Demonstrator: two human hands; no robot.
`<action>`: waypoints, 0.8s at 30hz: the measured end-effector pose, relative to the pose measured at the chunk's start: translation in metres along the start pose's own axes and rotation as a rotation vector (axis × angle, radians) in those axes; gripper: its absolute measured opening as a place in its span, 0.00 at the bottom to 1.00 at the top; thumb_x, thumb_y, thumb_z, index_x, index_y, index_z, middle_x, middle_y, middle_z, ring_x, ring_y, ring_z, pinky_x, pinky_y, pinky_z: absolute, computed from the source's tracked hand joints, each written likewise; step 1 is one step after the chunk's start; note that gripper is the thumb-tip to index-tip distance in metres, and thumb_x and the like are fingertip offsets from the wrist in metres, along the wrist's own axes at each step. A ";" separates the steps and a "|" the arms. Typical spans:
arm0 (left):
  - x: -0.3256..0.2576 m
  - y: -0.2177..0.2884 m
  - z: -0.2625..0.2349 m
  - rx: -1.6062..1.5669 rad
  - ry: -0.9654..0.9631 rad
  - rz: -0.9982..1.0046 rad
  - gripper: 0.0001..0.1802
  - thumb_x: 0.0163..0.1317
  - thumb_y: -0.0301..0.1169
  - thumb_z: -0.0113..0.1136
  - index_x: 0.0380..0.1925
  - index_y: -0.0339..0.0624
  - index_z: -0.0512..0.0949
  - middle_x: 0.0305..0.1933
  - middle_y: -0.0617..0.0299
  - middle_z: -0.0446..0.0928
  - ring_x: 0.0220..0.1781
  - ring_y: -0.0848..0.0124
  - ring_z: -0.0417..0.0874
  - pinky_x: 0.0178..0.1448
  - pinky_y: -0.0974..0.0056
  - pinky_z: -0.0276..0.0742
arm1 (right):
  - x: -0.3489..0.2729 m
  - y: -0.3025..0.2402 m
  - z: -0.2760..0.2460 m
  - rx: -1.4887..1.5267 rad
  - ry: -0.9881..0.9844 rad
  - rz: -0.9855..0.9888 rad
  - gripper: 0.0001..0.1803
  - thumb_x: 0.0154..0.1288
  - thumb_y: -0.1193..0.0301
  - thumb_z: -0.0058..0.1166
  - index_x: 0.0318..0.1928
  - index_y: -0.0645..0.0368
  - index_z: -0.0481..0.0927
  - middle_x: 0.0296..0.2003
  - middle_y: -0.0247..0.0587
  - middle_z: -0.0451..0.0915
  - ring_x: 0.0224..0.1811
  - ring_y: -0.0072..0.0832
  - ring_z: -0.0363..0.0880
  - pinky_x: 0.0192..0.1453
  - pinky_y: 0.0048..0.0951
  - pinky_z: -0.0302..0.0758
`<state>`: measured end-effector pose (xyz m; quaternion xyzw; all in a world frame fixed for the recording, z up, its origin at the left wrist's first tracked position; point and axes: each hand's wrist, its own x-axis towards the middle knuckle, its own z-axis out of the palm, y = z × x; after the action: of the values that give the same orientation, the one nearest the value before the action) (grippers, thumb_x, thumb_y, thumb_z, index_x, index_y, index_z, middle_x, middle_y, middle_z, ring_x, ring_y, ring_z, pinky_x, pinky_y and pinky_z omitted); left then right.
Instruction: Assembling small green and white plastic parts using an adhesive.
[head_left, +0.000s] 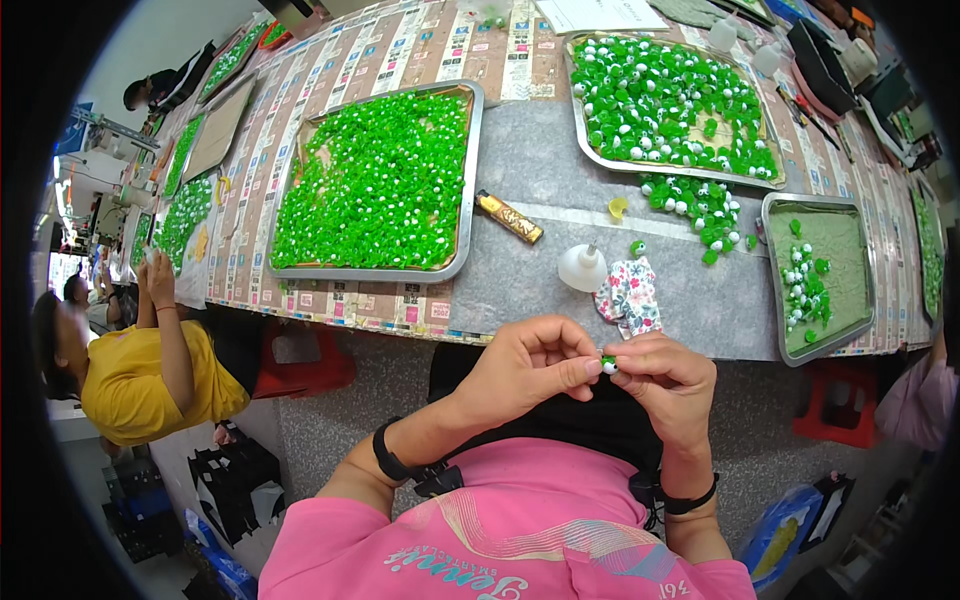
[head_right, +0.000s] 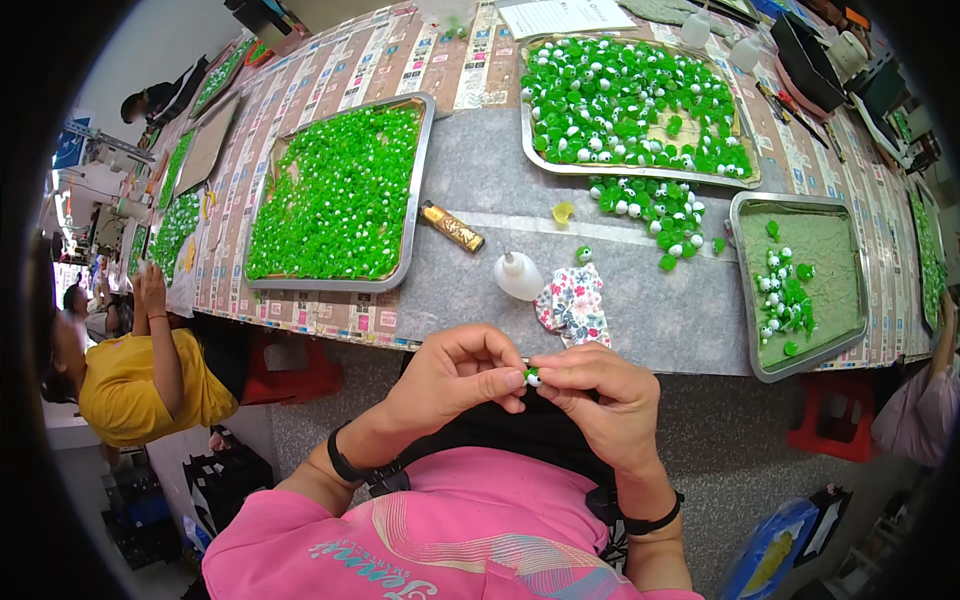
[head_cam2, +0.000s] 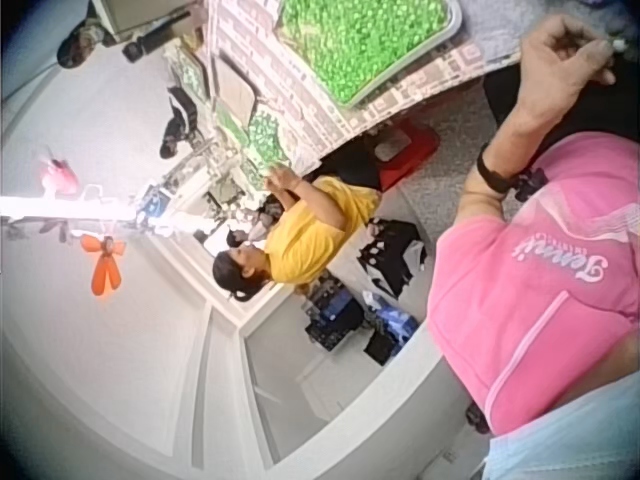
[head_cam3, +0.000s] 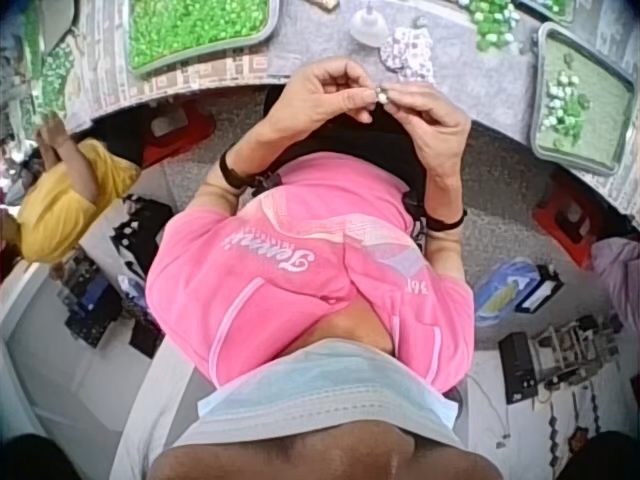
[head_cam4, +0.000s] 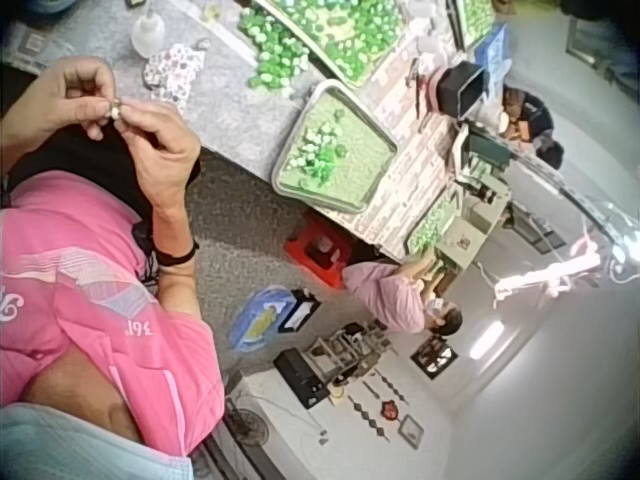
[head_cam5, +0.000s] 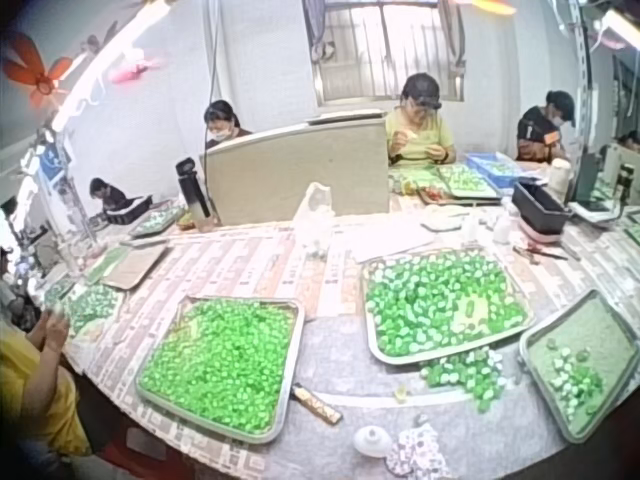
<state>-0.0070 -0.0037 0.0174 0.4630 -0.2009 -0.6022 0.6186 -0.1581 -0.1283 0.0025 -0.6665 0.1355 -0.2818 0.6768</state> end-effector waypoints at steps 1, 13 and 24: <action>0.000 0.000 0.000 -0.039 -0.011 -0.037 0.06 0.62 0.25 0.57 0.36 0.34 0.74 0.33 0.59 0.77 0.34 0.74 0.81 0.40 0.68 0.82 | 0.000 0.000 0.000 0.003 -0.001 0.007 0.12 0.48 0.86 0.62 0.35 0.64 0.83 0.36 0.43 0.83 0.38 0.28 0.80 0.42 0.25 0.76; -0.001 -0.007 -0.006 -0.271 -0.052 -0.215 0.06 0.62 0.26 0.58 0.37 0.37 0.72 0.34 0.60 0.77 0.34 0.74 0.81 0.41 0.64 0.83 | 0.001 0.002 -0.002 0.036 -0.048 0.080 0.11 0.49 0.85 0.61 0.36 0.63 0.83 0.35 0.44 0.83 0.37 0.27 0.80 0.41 0.23 0.75; -0.002 -0.019 0.001 0.077 0.002 0.244 0.14 0.60 0.20 0.57 0.47 0.35 0.73 0.40 0.57 0.75 0.38 0.70 0.80 0.43 0.67 0.81 | 0.007 -0.004 0.003 0.411 -0.043 0.377 0.10 0.59 0.80 0.58 0.42 0.70 0.78 0.34 0.42 0.81 0.36 0.25 0.80 0.44 0.24 0.78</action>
<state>-0.0188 0.0012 0.0027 0.4590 -0.2783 -0.5138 0.6692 -0.1516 -0.1292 0.0084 -0.4839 0.1826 -0.1584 0.8410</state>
